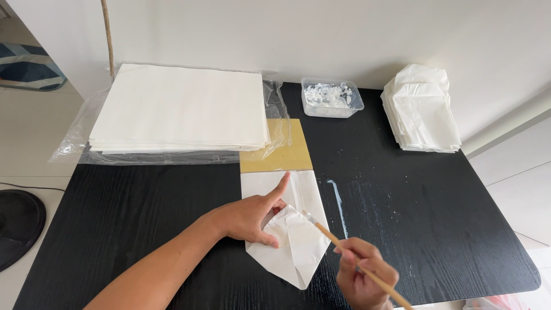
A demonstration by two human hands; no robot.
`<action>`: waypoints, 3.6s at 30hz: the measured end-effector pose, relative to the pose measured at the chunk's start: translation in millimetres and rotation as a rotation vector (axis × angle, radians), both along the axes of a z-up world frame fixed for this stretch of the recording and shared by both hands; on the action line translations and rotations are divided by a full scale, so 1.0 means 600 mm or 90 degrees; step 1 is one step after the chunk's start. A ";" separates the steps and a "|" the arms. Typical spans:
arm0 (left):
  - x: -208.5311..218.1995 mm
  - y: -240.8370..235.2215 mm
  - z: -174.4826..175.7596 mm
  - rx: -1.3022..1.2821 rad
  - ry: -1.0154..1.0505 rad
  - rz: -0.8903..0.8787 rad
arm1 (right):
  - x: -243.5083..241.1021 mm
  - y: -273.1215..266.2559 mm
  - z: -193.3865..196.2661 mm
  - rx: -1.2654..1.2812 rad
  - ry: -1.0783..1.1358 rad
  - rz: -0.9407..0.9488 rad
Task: Folding paper sheets and applying glue with a wooden stick to assemble the base of a paper bag.
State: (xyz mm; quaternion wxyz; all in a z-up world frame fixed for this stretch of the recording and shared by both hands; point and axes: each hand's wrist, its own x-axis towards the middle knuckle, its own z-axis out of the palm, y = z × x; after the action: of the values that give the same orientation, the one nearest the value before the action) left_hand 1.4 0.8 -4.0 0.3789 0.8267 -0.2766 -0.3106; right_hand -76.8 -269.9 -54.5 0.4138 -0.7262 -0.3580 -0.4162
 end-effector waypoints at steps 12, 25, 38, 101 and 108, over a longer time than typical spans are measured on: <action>0.000 0.001 -0.006 -0.014 -0.018 -0.003 | -0.004 0.066 -0.003 0.027 0.046 0.056; 0.000 -0.001 0.008 0.029 0.003 0.000 | 0.000 0.011 -0.001 0.072 0.065 -0.059; -0.006 -0.001 0.008 0.002 0.008 0.013 | 0.006 0.047 0.011 0.061 0.052 0.008; -0.003 -0.001 0.010 0.017 0.004 0.010 | 0.109 0.005 0.111 -0.015 0.253 0.137; -0.003 0.000 0.017 0.000 0.026 0.015 | 0.189 -0.021 0.142 0.068 0.163 0.101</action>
State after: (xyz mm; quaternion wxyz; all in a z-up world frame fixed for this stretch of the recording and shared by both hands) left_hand -0.6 0.5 6.4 0.3882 0.8234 -0.2590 -0.3228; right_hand 36.4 -282.4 30.9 0.5258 -0.7196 -0.3359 -0.3048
